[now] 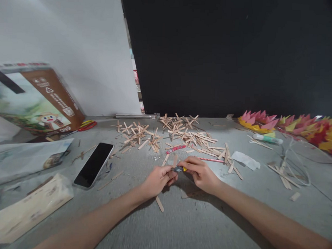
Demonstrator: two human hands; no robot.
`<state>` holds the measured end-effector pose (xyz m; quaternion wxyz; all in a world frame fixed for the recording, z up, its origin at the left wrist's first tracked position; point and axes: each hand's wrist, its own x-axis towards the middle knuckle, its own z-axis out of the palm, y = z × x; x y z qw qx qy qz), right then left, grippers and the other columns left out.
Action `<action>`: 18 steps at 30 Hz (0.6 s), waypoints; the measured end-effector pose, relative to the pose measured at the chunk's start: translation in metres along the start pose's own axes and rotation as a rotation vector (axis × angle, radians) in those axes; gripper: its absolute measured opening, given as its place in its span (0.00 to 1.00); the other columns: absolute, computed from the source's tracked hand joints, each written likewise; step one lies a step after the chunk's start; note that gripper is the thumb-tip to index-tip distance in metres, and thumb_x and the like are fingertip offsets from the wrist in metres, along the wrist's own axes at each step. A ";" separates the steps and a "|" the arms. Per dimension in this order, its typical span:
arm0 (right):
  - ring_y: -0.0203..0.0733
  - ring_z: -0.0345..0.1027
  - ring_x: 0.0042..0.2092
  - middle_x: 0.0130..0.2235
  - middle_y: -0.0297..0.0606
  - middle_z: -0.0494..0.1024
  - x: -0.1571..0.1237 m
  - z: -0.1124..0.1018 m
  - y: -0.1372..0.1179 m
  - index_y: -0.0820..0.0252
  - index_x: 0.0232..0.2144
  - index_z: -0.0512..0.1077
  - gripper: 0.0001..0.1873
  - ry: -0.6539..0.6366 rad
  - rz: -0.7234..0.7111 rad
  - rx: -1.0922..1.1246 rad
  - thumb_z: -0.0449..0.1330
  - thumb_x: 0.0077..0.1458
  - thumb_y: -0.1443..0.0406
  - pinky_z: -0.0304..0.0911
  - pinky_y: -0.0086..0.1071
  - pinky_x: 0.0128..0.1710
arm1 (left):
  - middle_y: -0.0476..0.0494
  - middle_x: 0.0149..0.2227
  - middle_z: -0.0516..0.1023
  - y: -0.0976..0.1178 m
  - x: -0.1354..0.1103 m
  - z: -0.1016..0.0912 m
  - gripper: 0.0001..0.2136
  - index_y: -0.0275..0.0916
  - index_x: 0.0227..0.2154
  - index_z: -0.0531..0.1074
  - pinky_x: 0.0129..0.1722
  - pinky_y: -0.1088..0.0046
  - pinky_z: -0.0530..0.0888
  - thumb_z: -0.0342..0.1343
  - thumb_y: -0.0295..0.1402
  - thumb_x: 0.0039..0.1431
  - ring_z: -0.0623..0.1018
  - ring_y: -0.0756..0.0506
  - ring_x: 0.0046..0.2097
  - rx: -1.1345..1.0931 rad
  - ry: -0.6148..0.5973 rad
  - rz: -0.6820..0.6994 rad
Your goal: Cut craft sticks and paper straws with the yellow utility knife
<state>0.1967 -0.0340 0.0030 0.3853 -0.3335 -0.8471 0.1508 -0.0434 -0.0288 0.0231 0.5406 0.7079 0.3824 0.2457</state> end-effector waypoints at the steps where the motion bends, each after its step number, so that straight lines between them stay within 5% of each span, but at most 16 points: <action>1: 0.44 0.71 0.43 0.42 0.42 0.77 0.000 0.000 0.000 0.51 0.58 0.75 0.29 -0.002 0.010 0.010 0.50 0.63 0.79 0.68 0.37 0.42 | 0.53 0.21 0.65 0.000 0.000 0.000 0.20 0.37 0.29 0.70 0.26 0.75 0.60 0.49 0.48 0.69 0.63 0.51 0.24 -0.004 0.010 0.011; 18: 0.44 0.72 0.44 0.44 0.42 0.78 0.000 0.000 0.001 0.51 0.58 0.75 0.29 -0.004 0.019 -0.003 0.50 0.63 0.79 0.69 0.37 0.44 | 0.53 0.21 0.65 0.001 0.001 0.000 0.20 0.38 0.27 0.69 0.25 0.76 0.60 0.49 0.48 0.69 0.63 0.52 0.23 -0.017 0.010 -0.001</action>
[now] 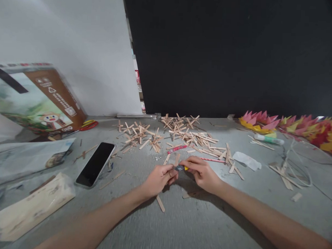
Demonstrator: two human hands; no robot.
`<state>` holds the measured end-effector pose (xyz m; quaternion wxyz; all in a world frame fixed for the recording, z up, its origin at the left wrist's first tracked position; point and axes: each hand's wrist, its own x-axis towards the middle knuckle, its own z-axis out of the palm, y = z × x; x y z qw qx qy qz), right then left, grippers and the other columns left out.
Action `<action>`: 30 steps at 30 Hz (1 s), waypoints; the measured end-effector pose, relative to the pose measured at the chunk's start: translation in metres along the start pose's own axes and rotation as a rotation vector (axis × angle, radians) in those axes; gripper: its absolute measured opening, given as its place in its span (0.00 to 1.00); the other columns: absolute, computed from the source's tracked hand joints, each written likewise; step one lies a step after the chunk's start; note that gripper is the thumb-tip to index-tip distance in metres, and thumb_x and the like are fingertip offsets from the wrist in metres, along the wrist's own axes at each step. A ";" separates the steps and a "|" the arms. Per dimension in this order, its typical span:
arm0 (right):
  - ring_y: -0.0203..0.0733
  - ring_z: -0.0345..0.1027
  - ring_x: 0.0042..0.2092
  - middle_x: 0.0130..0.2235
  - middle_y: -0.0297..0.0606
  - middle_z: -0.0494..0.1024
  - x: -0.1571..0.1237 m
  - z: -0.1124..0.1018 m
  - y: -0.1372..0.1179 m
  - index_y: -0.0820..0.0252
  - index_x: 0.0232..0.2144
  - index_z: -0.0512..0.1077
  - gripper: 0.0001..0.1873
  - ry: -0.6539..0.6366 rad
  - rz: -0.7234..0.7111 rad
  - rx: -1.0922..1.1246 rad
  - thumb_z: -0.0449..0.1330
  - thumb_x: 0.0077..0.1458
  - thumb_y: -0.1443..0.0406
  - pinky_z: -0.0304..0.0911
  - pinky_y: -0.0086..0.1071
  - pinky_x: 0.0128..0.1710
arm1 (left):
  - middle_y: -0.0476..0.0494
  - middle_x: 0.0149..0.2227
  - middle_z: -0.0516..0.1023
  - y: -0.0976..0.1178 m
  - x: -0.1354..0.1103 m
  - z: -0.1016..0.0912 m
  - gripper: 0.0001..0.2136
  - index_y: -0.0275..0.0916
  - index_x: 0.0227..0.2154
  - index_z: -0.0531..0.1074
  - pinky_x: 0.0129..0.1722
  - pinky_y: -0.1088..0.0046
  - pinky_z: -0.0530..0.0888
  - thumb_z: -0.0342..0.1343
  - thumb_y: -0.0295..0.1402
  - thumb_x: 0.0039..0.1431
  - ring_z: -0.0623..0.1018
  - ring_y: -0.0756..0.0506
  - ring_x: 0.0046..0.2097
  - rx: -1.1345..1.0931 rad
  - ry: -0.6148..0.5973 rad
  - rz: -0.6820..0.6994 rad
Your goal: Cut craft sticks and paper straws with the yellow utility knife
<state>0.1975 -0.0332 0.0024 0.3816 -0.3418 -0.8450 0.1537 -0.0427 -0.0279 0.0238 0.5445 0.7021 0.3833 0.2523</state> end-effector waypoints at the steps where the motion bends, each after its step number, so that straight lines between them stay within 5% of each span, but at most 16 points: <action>1: 0.44 0.72 0.43 0.43 0.42 0.78 0.000 0.000 0.000 0.51 0.58 0.75 0.29 0.005 0.003 0.007 0.49 0.63 0.79 0.69 0.37 0.43 | 0.53 0.21 0.64 -0.001 0.000 0.000 0.21 0.38 0.27 0.69 0.25 0.76 0.59 0.48 0.49 0.69 0.62 0.52 0.23 -0.014 0.016 -0.004; 30: 0.44 0.71 0.45 0.44 0.42 0.76 -0.003 -0.003 0.002 0.49 0.60 0.73 0.28 -0.022 -0.011 0.022 0.50 0.66 0.77 0.67 0.37 0.44 | 0.54 0.21 0.62 -0.003 0.001 -0.001 0.23 0.39 0.27 0.67 0.23 0.76 0.56 0.51 0.54 0.67 0.59 0.53 0.22 -0.102 -0.055 -0.039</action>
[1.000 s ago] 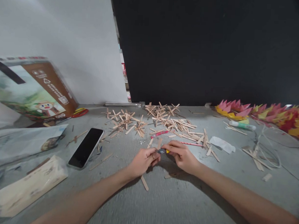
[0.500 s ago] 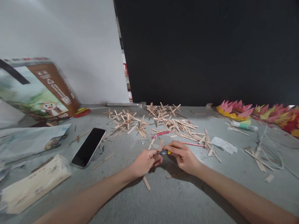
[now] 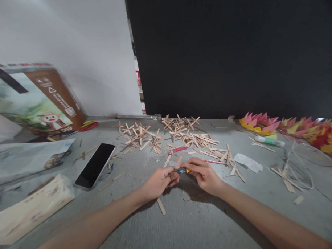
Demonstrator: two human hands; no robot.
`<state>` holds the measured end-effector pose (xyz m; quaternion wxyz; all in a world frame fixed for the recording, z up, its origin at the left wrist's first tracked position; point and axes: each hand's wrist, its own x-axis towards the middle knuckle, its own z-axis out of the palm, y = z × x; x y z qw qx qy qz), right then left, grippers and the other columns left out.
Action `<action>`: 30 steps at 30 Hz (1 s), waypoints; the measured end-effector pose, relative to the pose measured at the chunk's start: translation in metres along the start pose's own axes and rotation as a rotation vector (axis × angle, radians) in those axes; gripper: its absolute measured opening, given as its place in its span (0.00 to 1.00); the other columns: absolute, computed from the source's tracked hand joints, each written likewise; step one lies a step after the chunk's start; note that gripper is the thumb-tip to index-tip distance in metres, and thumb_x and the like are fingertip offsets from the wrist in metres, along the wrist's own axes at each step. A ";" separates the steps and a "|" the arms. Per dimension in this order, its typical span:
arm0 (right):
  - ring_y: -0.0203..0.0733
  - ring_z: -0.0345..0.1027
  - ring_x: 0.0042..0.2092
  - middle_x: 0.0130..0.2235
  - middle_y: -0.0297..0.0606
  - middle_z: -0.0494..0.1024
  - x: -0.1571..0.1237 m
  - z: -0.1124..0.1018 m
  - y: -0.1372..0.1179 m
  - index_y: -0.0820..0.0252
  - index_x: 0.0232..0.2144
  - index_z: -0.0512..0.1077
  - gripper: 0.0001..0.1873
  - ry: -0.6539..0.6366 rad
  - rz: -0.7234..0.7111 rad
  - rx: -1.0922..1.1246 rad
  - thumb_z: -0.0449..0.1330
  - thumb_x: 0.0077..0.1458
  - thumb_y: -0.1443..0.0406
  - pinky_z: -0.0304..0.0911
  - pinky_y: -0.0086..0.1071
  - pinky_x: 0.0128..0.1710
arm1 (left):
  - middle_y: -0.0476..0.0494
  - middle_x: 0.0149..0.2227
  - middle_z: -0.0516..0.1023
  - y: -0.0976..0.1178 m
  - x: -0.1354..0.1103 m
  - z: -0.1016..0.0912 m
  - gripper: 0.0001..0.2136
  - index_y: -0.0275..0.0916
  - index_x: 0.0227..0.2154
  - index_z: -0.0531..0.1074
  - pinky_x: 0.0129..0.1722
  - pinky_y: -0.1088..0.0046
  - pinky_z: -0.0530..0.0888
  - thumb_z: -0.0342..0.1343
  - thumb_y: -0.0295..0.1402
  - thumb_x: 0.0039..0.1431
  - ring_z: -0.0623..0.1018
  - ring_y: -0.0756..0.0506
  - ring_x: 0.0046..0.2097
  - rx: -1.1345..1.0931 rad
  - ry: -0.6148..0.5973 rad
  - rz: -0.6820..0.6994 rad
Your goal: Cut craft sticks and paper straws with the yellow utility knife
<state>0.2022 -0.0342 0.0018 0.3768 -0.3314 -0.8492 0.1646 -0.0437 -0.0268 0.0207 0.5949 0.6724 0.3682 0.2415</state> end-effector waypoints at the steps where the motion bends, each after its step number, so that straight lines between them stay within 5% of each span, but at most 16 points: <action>1: 0.45 0.71 0.45 0.44 0.42 0.76 0.000 -0.001 -0.001 0.49 0.60 0.73 0.26 0.003 -0.012 0.008 0.51 0.67 0.76 0.67 0.37 0.44 | 0.54 0.21 0.63 0.000 0.000 0.000 0.23 0.39 0.27 0.67 0.23 0.76 0.56 0.51 0.54 0.66 0.60 0.53 0.22 -0.002 0.019 0.005; 7: 0.45 0.70 0.43 0.43 0.43 0.76 0.001 -0.001 -0.003 0.49 0.60 0.73 0.22 -0.007 -0.007 0.013 0.52 0.70 0.71 0.67 0.38 0.43 | 0.53 0.22 0.67 0.000 0.002 0.000 0.23 0.39 0.27 0.66 0.27 0.76 0.59 0.53 0.55 0.65 0.64 0.52 0.25 -0.053 0.173 0.057; 11: 0.46 0.70 0.44 0.44 0.44 0.77 0.001 0.000 -0.004 0.51 0.60 0.73 0.20 -0.017 0.002 -0.003 0.52 0.71 0.69 0.68 0.40 0.43 | 0.53 0.22 0.70 0.004 0.003 0.000 0.20 0.37 0.39 0.72 0.27 0.76 0.60 0.55 0.53 0.64 0.67 0.50 0.24 -0.090 0.165 0.055; 16: 0.46 0.71 0.43 0.43 0.44 0.77 0.001 0.000 -0.005 0.52 0.59 0.73 0.19 -0.005 0.011 -0.027 0.52 0.71 0.69 0.70 0.39 0.43 | 0.55 0.21 0.72 0.005 0.003 0.001 0.19 0.39 0.48 0.65 0.29 0.75 0.62 0.57 0.47 0.65 0.70 0.50 0.24 -0.131 0.206 0.062; 30: 0.44 0.74 0.42 0.43 0.43 0.77 -0.003 -0.001 -0.009 0.50 0.65 0.69 0.22 0.081 0.092 -0.066 0.51 0.72 0.66 0.73 0.37 0.43 | 0.56 0.20 0.74 0.003 0.002 0.001 0.17 0.41 0.39 0.60 0.24 0.77 0.58 0.58 0.47 0.65 0.65 0.53 0.20 -0.134 0.267 0.037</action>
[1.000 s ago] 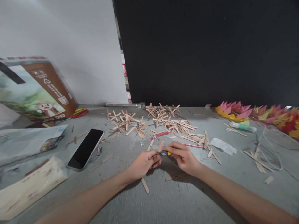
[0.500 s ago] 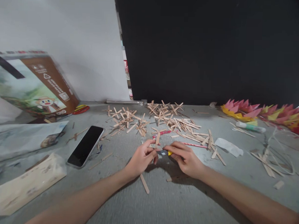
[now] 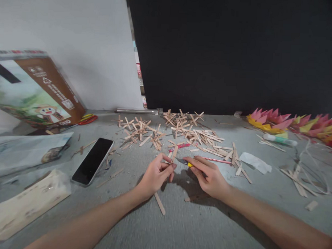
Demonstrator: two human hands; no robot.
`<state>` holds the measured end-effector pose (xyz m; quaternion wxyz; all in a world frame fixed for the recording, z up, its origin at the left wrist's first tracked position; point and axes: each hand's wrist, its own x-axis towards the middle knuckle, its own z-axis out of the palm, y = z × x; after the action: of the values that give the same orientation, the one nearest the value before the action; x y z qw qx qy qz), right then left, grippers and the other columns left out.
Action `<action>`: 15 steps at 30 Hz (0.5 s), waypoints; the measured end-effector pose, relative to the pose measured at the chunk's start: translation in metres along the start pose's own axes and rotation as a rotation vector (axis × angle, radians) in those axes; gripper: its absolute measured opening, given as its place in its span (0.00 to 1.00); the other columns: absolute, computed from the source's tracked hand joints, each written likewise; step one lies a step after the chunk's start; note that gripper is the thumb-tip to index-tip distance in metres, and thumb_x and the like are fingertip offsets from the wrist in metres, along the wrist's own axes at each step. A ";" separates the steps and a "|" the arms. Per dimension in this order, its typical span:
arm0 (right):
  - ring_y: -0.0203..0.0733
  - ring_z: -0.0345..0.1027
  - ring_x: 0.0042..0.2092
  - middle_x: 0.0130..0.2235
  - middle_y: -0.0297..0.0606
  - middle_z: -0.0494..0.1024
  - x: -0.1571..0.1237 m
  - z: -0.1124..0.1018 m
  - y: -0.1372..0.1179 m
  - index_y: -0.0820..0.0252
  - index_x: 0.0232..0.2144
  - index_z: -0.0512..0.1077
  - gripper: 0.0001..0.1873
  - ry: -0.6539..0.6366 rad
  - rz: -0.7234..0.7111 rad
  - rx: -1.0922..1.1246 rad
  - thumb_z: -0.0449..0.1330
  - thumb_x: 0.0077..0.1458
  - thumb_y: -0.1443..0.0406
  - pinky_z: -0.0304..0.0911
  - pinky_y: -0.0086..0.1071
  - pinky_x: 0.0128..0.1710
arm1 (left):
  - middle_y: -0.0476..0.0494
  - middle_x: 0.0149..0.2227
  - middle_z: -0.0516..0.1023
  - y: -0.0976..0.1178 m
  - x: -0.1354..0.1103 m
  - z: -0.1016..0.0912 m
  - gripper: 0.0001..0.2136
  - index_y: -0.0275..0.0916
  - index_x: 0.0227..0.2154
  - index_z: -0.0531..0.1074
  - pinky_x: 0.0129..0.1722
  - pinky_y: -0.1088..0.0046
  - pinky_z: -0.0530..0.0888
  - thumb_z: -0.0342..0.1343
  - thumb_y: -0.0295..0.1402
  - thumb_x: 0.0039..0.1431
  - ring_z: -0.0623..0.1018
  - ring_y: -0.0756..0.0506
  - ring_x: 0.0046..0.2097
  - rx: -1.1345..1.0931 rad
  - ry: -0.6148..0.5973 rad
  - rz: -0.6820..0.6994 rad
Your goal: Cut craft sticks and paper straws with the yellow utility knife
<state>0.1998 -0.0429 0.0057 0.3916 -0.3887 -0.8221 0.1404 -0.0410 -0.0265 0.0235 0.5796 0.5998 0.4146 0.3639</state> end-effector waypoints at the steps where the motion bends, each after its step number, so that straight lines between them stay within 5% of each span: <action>1: 0.44 0.74 0.42 0.43 0.43 0.78 -0.001 0.000 0.000 0.50 0.65 0.69 0.22 0.003 -0.002 -0.010 0.52 0.72 0.66 0.73 0.36 0.43 | 0.56 0.20 0.74 0.000 0.000 0.000 0.16 0.41 0.39 0.60 0.24 0.77 0.58 0.59 0.46 0.65 0.65 0.53 0.20 -0.006 0.007 -0.001; 8: 0.43 0.72 0.35 0.36 0.40 0.76 -0.001 0.000 -0.003 0.53 0.64 0.70 0.22 -0.039 -0.062 -0.052 0.52 0.72 0.65 0.72 0.35 0.35 | 0.55 0.20 0.75 0.001 0.000 0.000 0.16 0.41 0.38 0.63 0.24 0.77 0.59 0.60 0.46 0.63 0.68 0.52 0.21 -0.039 0.040 0.001; 15: 0.43 0.73 0.37 0.39 0.41 0.77 -0.003 0.001 -0.001 0.50 0.64 0.70 0.22 -0.031 -0.022 -0.066 0.53 0.71 0.65 0.75 0.39 0.45 | 0.56 0.20 0.73 -0.004 0.003 -0.002 0.17 0.41 0.39 0.63 0.23 0.77 0.57 0.59 0.48 0.64 0.64 0.53 0.20 -0.077 0.024 0.002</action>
<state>0.1998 -0.0452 0.0038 0.3675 -0.3903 -0.8363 0.1150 -0.0417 -0.0232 0.0198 0.5969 0.5730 0.4067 0.3873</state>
